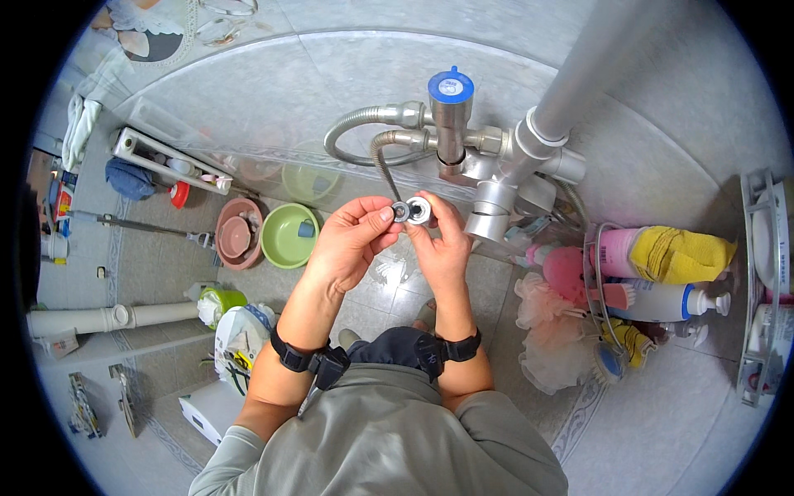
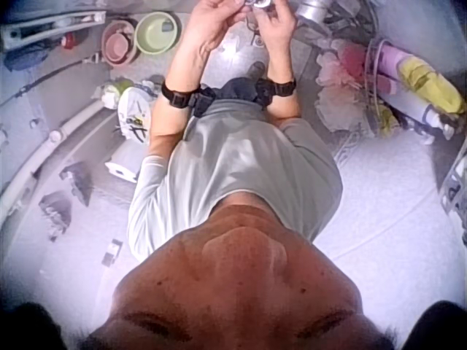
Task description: The person unscrews a hose connector from a shower faucet by hand, removes a black rubber ring, and displays the internal components.
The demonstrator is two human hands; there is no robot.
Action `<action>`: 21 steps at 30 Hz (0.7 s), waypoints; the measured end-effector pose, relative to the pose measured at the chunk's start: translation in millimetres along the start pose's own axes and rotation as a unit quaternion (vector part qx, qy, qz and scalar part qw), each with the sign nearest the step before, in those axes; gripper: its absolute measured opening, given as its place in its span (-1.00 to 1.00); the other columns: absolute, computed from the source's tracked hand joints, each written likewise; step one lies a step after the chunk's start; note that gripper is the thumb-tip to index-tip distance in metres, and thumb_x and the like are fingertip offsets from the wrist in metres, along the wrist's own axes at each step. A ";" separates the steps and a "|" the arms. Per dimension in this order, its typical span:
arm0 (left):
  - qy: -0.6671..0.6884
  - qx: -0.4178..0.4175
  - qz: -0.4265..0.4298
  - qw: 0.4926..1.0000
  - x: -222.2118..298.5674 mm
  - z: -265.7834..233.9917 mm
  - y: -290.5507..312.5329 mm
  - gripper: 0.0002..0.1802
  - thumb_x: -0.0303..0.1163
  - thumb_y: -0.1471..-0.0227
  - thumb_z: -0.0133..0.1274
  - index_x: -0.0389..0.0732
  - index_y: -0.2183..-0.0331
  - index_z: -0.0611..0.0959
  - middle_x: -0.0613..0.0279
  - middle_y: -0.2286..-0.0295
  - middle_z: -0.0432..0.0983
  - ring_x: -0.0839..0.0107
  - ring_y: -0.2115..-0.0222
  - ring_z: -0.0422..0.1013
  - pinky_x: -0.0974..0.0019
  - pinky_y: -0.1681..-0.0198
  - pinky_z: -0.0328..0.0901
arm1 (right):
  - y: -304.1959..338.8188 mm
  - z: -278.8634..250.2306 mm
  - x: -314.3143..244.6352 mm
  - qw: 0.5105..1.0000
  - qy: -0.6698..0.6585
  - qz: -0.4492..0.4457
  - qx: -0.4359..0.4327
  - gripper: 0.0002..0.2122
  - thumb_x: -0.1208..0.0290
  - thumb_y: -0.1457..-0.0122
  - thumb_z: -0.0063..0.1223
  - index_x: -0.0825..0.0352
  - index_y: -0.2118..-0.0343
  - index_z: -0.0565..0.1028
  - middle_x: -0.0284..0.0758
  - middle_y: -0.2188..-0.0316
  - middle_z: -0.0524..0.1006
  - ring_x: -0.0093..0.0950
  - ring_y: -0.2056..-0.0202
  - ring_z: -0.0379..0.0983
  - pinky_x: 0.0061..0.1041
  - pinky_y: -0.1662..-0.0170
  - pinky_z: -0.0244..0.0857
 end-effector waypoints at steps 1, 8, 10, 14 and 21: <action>-0.001 0.001 0.000 1.000 0.5 -0.7 0.3 -0.79 -0.51 -0.03 0.05 -0.32 0.23 0.51 0.18 0.37 0.53 0.48 0.41 0.49 0.50 0.33 0.44 | 0.2 0.5 0.4 1.000 -0.003 0.001 0.001 -0.63 0.56 0.06 0.23 0.34 0.12 0.46 -0.30 0.23 0.53 -0.55 0.28 0.46 -0.61 0.28 0.34; -0.007 0.006 0.004 1.000 4.0 -7.7 2.4 -0.77 -0.49 -0.03 0.06 -0.32 0.22 0.50 0.23 0.40 0.52 0.53 0.44 0.46 0.52 0.37 0.41 | 1.5 0.0 6.3 1.000 -0.004 0.020 0.013 -0.60 0.55 0.11 0.28 0.34 0.14 0.47 -0.32 0.25 0.54 -0.57 0.29 0.46 -0.63 0.29 0.32; -0.009 0.005 0.006 1.000 4.8 -10.1 3.4 -0.76 -0.49 -0.03 0.06 -0.33 0.21 0.51 0.24 0.40 0.51 0.56 0.46 0.45 0.53 0.37 0.40 | 1.3 0.1 6.2 1.000 -0.005 0.027 0.013 -0.59 0.55 0.13 0.29 0.35 0.14 0.47 -0.32 0.25 0.55 -0.57 0.30 0.46 -0.63 0.29 0.32; -0.022 0.016 0.005 1.000 5.7 -16.3 5.4 -0.77 -0.47 -0.05 0.04 -0.32 0.21 0.52 0.30 0.42 0.50 0.58 0.47 0.42 0.53 0.39 0.37 | 0.6 1.4 5.1 1.000 -0.002 0.018 0.011 -0.59 0.55 0.13 0.29 0.37 0.14 0.46 -0.30 0.26 0.55 -0.57 0.30 0.46 -0.63 0.28 0.32; -0.033 0.031 0.013 0.999 12.5 -30.8 12.1 -0.77 -0.44 -0.07 0.02 -0.31 0.20 0.53 0.35 0.44 0.47 0.58 0.48 0.38 0.51 0.43 0.32 | 2.2 4.0 6.2 1.000 0.001 0.019 0.002 -0.60 0.56 0.12 0.28 0.38 0.15 0.46 -0.29 0.25 0.55 -0.56 0.30 0.46 -0.63 0.28 0.32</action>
Point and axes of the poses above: each hand's wrist, its own y-axis away from the middle knuckle, its own z-axis out of the palm, x = y × z, the point moved 6 cm from there along -y, towards the middle knuckle
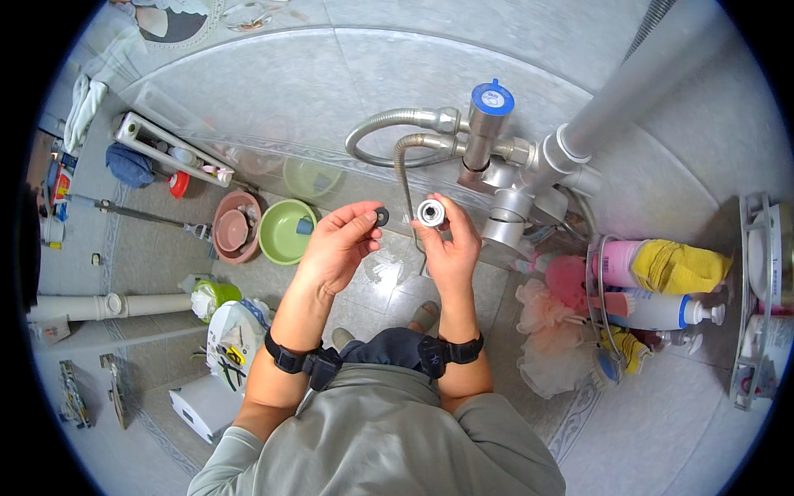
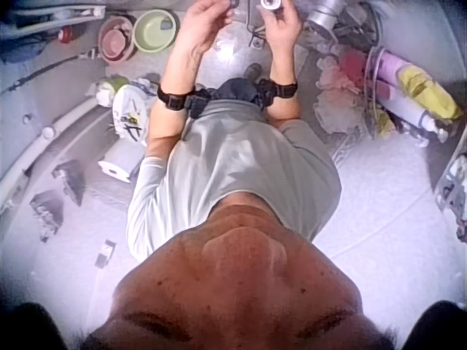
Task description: The person unscrews a hose connector from a shower faucet by hand, removes a black rubber ring, and displays the internal components.
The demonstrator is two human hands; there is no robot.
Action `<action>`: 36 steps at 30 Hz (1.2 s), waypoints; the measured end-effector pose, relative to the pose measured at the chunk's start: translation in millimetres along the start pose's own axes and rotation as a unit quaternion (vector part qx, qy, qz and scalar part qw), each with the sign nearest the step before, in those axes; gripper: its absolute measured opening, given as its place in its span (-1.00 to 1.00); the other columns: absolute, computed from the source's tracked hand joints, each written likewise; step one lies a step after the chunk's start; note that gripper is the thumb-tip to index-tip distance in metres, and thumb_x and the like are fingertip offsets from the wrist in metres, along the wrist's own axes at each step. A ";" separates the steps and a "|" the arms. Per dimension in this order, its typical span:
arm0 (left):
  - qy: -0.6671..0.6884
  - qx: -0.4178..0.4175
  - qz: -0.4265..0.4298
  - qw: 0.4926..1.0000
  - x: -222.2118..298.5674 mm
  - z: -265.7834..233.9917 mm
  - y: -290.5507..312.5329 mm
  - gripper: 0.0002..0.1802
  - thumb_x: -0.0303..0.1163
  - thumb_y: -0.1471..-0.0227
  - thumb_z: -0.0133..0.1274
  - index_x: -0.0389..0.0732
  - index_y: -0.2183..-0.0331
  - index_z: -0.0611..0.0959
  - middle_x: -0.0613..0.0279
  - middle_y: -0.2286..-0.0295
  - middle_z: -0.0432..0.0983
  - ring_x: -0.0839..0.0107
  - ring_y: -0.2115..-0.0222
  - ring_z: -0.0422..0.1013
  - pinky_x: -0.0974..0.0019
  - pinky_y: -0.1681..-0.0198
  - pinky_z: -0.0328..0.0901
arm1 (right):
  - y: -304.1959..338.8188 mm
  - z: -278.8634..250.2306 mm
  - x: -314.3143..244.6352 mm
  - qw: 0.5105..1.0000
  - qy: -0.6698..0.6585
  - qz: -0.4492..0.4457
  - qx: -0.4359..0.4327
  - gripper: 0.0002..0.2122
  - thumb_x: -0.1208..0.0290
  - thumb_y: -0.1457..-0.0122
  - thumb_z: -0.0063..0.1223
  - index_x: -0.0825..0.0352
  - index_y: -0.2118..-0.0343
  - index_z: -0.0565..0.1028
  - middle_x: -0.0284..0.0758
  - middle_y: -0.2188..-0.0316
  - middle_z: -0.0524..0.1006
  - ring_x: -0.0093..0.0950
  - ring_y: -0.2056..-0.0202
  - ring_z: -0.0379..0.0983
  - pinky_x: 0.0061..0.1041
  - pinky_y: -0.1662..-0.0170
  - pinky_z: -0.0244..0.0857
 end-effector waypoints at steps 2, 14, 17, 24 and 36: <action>0.003 0.005 0.000 1.000 1.4 -4.4 1.4 -0.78 -0.44 -0.07 0.01 -0.31 0.21 0.53 0.35 0.44 0.47 0.58 0.48 0.37 0.51 0.43 0.32 | 0.5 0.6 1.7 1.000 -0.002 0.003 -0.001 -0.60 0.56 0.12 0.28 0.38 0.14 0.45 -0.29 0.25 0.55 -0.56 0.31 0.46 -0.63 0.29 0.32; 0.015 0.022 0.012 1.000 6.0 -19.8 5.2 -0.80 -0.43 -0.07 0.01 -0.30 0.23 0.54 0.37 0.45 0.47 0.59 0.49 0.36 0.52 0.43 0.30 | -2.2 3.9 8.5 1.000 0.000 0.022 -0.019 -0.62 0.53 0.05 0.24 0.38 0.12 0.43 -0.30 0.21 0.51 -0.58 0.28 0.43 -0.63 0.23 0.30; 0.016 0.023 0.013 1.000 6.7 -22.7 6.1 -0.79 -0.43 -0.07 0.01 -0.30 0.23 0.54 0.37 0.45 0.47 0.60 0.49 0.36 0.52 0.43 0.30 | -0.1 3.8 12.8 0.998 0.014 0.032 -0.050 -0.61 0.60 -0.01 0.17 0.42 0.06 0.37 -0.29 0.12 0.46 -0.59 0.19 0.40 -0.63 0.11 0.28; 0.019 0.020 0.011 1.000 7.5 -24.9 7.1 -0.77 -0.44 -0.07 0.01 -0.31 0.20 0.54 0.36 0.45 0.47 0.60 0.51 0.36 0.53 0.45 0.31 | -0.6 2.4 14.6 0.998 0.028 0.035 -0.044 -0.61 0.58 -0.02 0.16 0.43 0.05 0.37 -0.29 0.12 0.46 -0.60 0.20 0.39 -0.64 0.13 0.29; 0.123 0.087 0.042 0.988 7.0 -107.7 28.9 -0.78 -0.46 -0.06 -0.02 -0.34 0.22 0.50 0.18 0.40 0.46 0.43 0.40 0.49 0.45 0.41 0.45 | -15.7 -14.8 25.9 0.999 0.030 0.031 -0.005 -0.76 0.55 -0.11 0.03 0.43 0.14 0.42 -0.34 0.27 0.47 -0.57 0.28 0.38 -0.58 0.18 0.28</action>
Point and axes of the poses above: each hand's wrist, its own y-axis away from the middle knuckle, its own z-axis out of the palm, x = y × z, the point moved 6 cm from there along -y, towards the middle knuckle
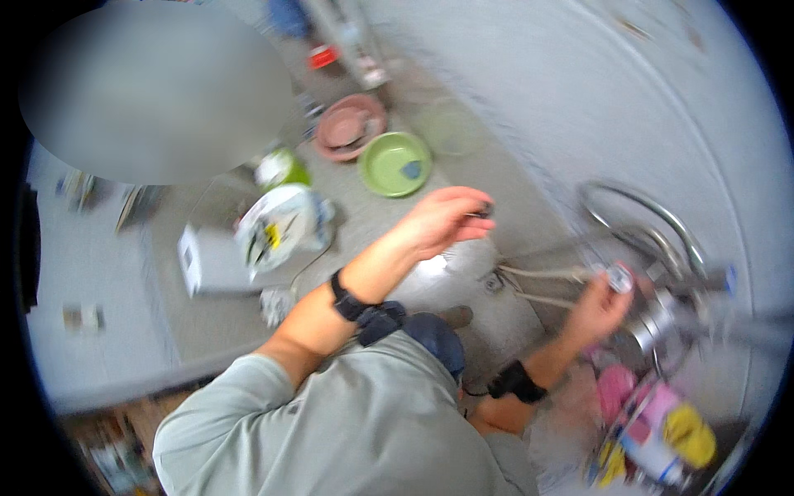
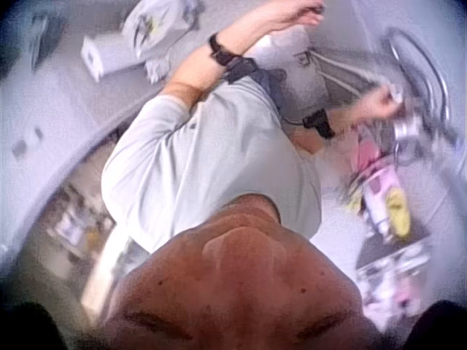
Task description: The person unscrews a hose connector from a shower faucet by hand, removes a black rubber ring, and displays the internal components.
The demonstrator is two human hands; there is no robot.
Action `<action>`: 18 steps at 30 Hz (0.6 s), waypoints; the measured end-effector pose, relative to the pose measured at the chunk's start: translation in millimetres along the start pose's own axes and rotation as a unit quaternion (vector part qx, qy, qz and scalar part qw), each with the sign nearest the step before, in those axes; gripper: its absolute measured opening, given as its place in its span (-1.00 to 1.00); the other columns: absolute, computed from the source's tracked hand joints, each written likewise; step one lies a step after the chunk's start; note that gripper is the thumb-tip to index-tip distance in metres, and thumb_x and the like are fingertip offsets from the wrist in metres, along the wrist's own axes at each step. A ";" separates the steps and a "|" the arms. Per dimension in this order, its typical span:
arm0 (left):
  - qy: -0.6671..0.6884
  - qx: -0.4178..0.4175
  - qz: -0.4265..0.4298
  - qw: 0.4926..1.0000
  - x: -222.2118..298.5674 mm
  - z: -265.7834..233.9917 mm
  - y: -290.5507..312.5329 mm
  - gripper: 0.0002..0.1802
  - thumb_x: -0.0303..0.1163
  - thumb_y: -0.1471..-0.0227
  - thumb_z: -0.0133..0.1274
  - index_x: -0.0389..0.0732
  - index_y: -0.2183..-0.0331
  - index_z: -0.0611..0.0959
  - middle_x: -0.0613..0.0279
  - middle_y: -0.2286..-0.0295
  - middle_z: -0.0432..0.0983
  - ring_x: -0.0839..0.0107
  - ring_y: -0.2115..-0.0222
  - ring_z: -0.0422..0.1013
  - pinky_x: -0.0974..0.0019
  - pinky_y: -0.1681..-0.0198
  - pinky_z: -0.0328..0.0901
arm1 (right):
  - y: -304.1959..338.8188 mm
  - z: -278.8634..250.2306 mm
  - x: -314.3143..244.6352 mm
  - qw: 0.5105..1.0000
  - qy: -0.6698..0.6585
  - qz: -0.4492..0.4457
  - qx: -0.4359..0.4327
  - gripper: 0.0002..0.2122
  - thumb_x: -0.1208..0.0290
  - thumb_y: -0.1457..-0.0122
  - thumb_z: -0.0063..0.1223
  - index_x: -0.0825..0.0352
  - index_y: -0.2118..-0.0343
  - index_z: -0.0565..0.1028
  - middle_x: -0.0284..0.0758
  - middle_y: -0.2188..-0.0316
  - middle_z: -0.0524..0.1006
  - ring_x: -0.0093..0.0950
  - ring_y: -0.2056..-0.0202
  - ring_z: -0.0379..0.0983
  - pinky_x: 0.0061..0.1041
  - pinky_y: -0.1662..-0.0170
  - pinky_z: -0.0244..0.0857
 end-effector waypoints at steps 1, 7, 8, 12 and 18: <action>0.017 0.013 0.005 1.000 4.9 -12.0 2.7 -0.80 -0.46 -0.06 -0.02 -0.33 0.24 0.50 0.19 0.40 0.46 0.45 0.42 0.48 0.46 0.42 0.44 | -3.9 -6.8 0.5 0.999 0.032 -0.026 0.014 -0.77 0.56 -0.14 0.01 0.46 0.13 0.42 -0.33 0.26 0.47 -0.57 0.28 0.37 -0.58 0.18 0.28; 0.062 0.048 0.060 0.995 29.9 -97.6 19.5 -0.87 -0.42 -0.08 -0.01 -0.28 0.32 0.47 0.23 0.39 0.46 0.53 0.47 0.43 0.50 0.45 0.39 | -15.1 -17.4 1.5 0.984 0.159 -0.009 0.082 -0.67 0.28 -0.13 0.09 0.50 0.21 0.47 -0.20 0.31 0.53 -0.49 0.31 0.42 -0.53 0.21 0.31; 0.071 0.049 0.068 0.994 35.8 -114.9 25.0 -0.87 -0.41 -0.08 -0.01 -0.27 0.34 0.47 0.24 0.39 0.46 0.54 0.47 0.42 0.51 0.45 0.38 | -15.2 -14.7 -0.5 0.983 0.166 0.005 0.083 -0.64 0.23 -0.11 0.10 0.49 0.20 0.48 -0.19 0.28 0.53 -0.47 0.28 0.43 -0.53 0.21 0.32; 0.124 0.061 0.112 0.984 57.3 -201.9 47.3 -0.87 -0.43 -0.09 -0.01 -0.28 0.32 0.46 0.22 0.39 0.46 0.51 0.42 0.43 0.47 0.40 0.39 | -13.6 0.2 -5.2 0.960 0.269 -0.018 0.074 -0.57 0.19 -0.09 0.10 0.52 0.16 0.44 -0.13 0.27 0.52 -0.36 0.27 0.44 -0.43 0.16 0.29; 0.174 0.145 0.128 0.966 66.2 -371.3 93.4 -0.84 -0.48 -0.07 -0.02 -0.31 0.27 0.44 0.21 0.41 0.43 0.47 0.38 0.41 0.42 0.33 0.39 | 49.6 55.4 -14.8 0.894 0.431 0.008 0.121 -0.59 0.17 -0.07 0.12 0.49 0.21 0.46 -0.12 0.33 0.52 -0.31 0.31 0.42 -0.39 0.19 0.28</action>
Point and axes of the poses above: each hand's wrist, its own y-axis away from the middle knuckle, its own z-axis out of the palm, x = y × z, the point moved 6 cm from there along -y, towards the middle knuckle
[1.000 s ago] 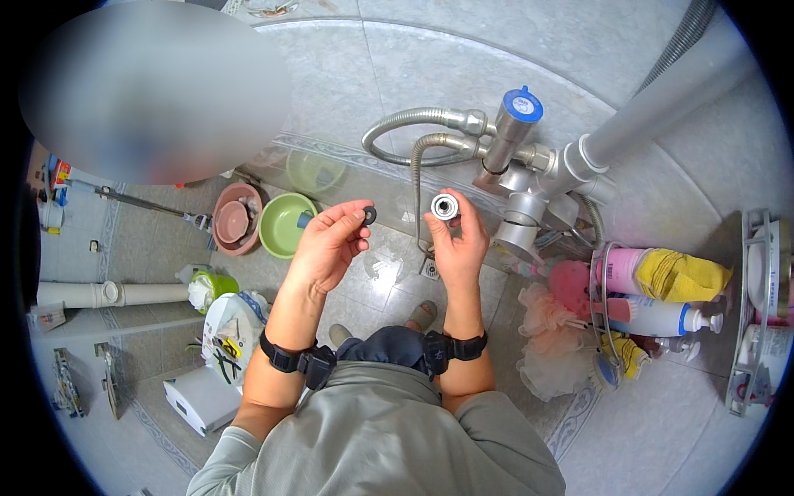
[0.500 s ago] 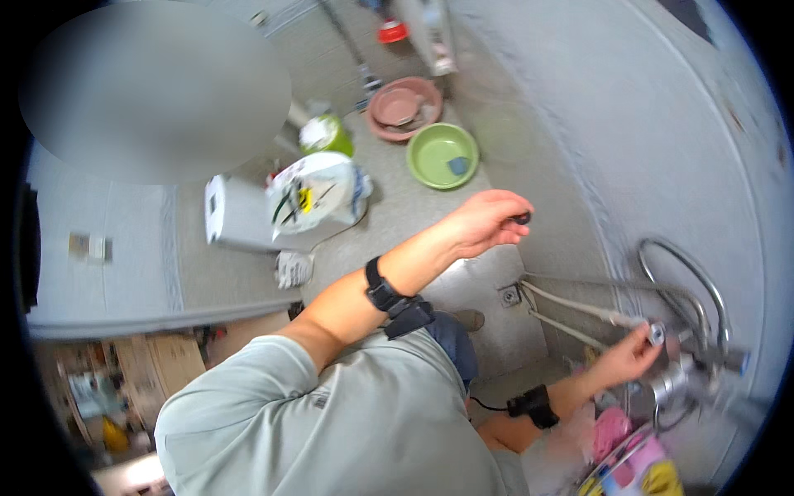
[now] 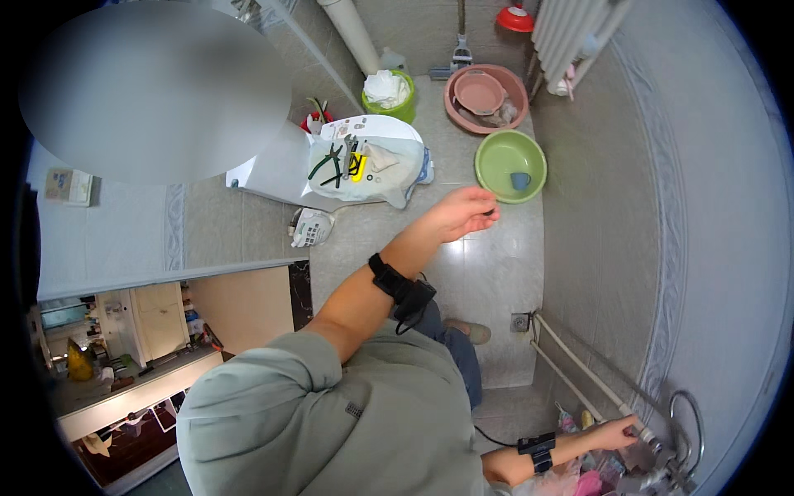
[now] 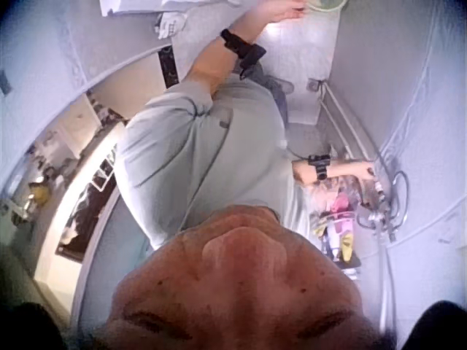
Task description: The person unscrews a hose connector from a shower faucet by hand, removes a black rubber ring, and displays the internal components.
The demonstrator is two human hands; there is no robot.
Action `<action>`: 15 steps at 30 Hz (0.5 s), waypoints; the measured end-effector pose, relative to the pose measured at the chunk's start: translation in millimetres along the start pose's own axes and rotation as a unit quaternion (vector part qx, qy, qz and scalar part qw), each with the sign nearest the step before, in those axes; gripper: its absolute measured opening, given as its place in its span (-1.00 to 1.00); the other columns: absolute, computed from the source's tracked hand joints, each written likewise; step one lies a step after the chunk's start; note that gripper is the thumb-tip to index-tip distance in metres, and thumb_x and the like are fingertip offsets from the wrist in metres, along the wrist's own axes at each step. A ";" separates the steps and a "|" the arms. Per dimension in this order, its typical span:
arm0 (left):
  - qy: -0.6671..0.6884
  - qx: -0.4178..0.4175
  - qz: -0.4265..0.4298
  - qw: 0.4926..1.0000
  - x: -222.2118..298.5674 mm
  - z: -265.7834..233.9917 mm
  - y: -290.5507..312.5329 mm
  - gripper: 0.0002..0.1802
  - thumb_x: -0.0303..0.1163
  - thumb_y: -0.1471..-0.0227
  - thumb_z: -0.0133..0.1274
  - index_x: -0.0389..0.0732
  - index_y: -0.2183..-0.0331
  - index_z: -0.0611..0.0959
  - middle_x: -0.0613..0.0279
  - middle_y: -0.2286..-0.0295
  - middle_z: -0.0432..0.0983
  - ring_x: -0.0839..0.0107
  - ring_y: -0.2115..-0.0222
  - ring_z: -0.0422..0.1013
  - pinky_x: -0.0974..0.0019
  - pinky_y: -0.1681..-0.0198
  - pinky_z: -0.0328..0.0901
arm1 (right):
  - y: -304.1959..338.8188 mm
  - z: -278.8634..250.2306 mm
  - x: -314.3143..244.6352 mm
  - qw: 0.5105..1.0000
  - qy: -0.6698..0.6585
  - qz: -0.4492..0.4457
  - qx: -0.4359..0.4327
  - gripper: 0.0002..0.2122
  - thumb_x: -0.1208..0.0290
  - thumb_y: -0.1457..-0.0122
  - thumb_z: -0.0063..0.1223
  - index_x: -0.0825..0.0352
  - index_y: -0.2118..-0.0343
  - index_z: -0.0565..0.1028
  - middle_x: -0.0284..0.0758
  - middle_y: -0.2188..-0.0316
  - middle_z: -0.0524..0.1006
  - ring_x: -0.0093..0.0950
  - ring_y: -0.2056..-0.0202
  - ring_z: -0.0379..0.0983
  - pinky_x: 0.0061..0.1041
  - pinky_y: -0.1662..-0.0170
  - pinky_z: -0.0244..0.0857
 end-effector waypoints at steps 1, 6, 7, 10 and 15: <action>-0.006 0.015 -0.007 1.000 5.1 -33.2 -3.2 -0.86 -0.50 -0.06 -0.02 -0.29 0.28 0.45 0.22 0.42 0.42 0.46 0.38 0.41 0.41 0.33 0.38 | 20.5 10.5 -12.5 0.998 -0.014 -0.062 -0.025 -0.61 0.18 -0.10 0.09 0.49 0.24 0.47 -0.14 0.35 0.52 -0.33 0.33 0.42 -0.40 0.22 0.29; -0.139 0.202 -0.087 0.966 13.4 -228.5 -3.0 -0.87 -0.49 0.05 -0.04 -0.30 0.38 0.53 0.21 0.53 0.39 0.38 0.46 0.40 0.36 0.39 0.35 | 181.0 108.1 -118.4 0.926 -0.139 -0.060 -0.346 -0.78 0.34 -0.14 0.07 0.44 0.31 0.51 -0.34 0.42 0.51 -0.61 0.41 0.35 -0.59 0.33 0.28; -0.191 0.255 -0.120 0.940 16.8 -262.3 3.1 -0.85 -0.46 0.06 -0.03 -0.29 0.38 0.55 0.19 0.53 0.41 0.36 0.45 0.41 0.32 0.39 0.35 | 214.3 135.3 -131.9 0.906 -0.140 -0.094 -0.387 -0.81 0.37 -0.12 0.09 0.43 0.36 0.51 -0.36 0.44 0.51 -0.62 0.43 0.34 -0.60 0.34 0.26; -0.374 0.362 -0.106 0.848 16.8 -368.1 8.6 -0.79 -0.39 0.06 -0.02 -0.26 0.34 0.58 0.13 0.48 0.47 0.24 0.41 0.45 0.20 0.34 0.35 | 337.6 196.8 -194.7 0.830 -0.164 -0.130 -0.517 -0.85 0.38 -0.12 0.09 0.36 0.47 0.49 -0.41 0.51 0.50 -0.67 0.48 0.33 -0.69 0.41 0.20; -0.536 0.424 -0.038 0.729 5.8 -477.8 -7.7 -0.75 -0.30 0.06 0.03 -0.15 0.28 0.59 0.10 0.32 0.50 0.12 0.32 0.44 0.14 0.23 0.33 | 521.7 212.5 -277.1 0.699 -0.193 -0.138 -0.674 -0.87 0.46 -0.11 0.11 0.36 0.51 0.45 -0.49 0.58 0.41 -0.73 0.51 0.24 -0.74 0.42 0.14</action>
Point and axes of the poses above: each hand's wrist, its own y-axis away from the middle knuckle, its own z-axis out of the palm, x = y × z, the point moved 6 cm from there along -y, towards the middle knuckle
